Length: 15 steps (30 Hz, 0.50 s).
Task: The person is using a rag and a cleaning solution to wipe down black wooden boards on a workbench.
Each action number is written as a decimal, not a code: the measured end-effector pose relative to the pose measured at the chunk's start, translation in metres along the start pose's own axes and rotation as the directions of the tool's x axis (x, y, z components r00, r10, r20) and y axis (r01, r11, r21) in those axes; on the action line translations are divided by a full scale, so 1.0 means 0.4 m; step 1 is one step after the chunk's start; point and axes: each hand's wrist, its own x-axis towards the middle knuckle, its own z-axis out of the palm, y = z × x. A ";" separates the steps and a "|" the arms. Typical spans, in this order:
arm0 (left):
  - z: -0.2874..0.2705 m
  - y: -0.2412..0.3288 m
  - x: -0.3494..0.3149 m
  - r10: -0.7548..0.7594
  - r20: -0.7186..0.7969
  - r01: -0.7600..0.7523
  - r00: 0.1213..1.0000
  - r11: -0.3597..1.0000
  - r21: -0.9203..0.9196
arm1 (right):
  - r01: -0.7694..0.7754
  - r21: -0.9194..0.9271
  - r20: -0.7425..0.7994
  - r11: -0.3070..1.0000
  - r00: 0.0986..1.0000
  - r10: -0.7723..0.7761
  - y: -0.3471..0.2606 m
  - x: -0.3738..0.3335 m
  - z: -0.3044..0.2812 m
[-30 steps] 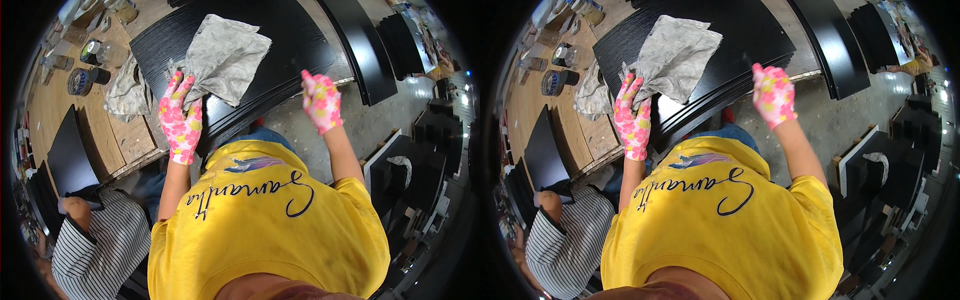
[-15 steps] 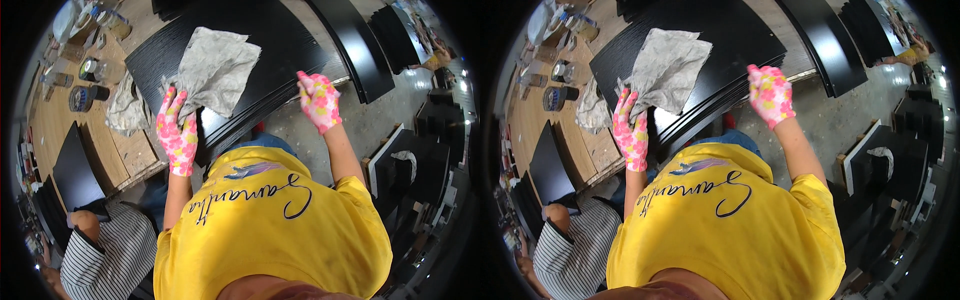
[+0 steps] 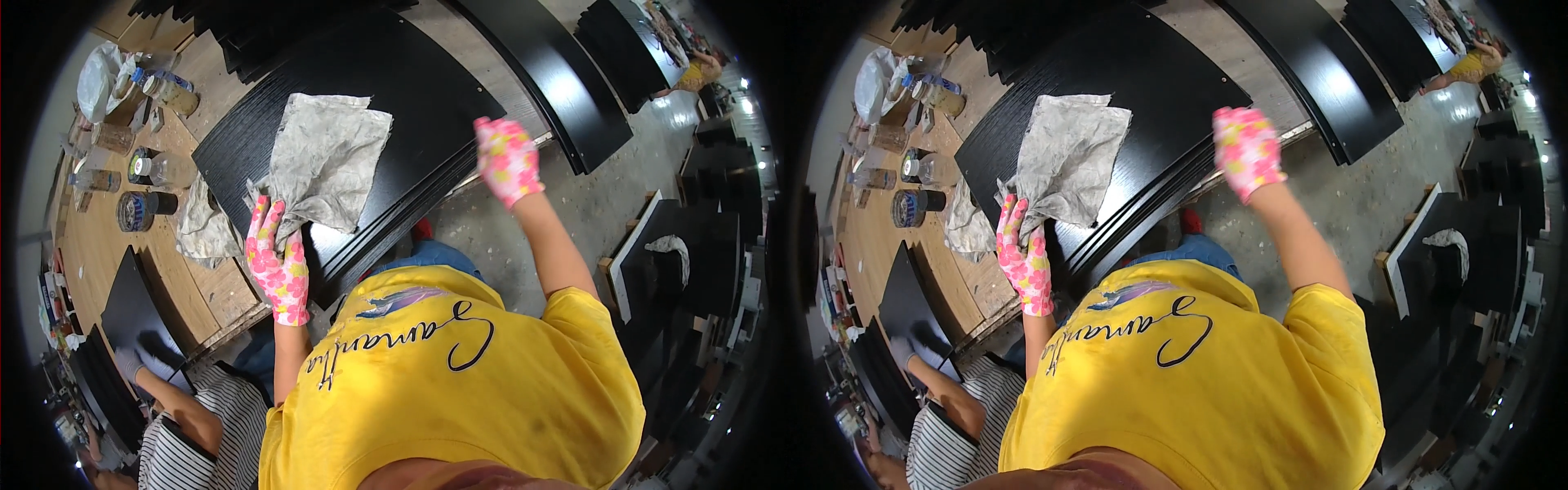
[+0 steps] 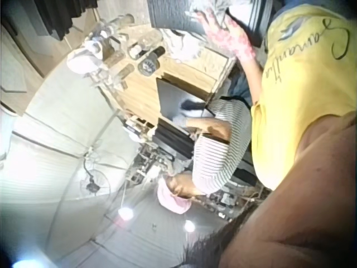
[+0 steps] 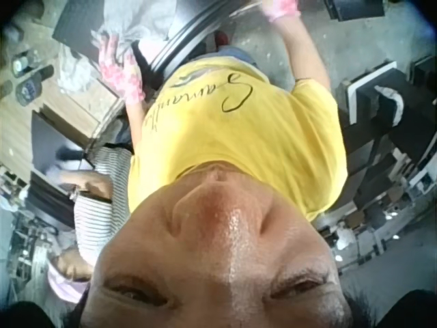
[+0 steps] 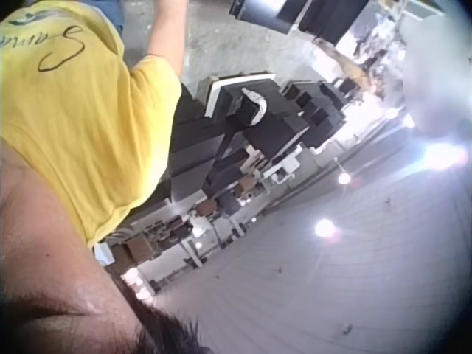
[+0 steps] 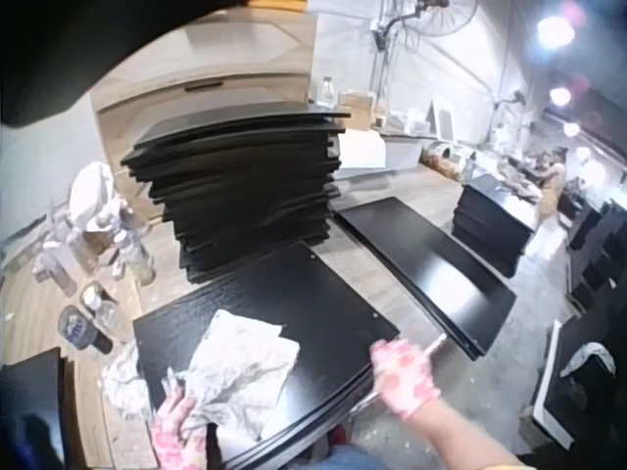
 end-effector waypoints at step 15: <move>-0.004 -0.039 -0.044 -0.244 -0.386 -0.003 0.890 0.842 -0.540 | 0.418 0.449 0.045 0.790 0.872 -0.487 -0.193 0.169 0.026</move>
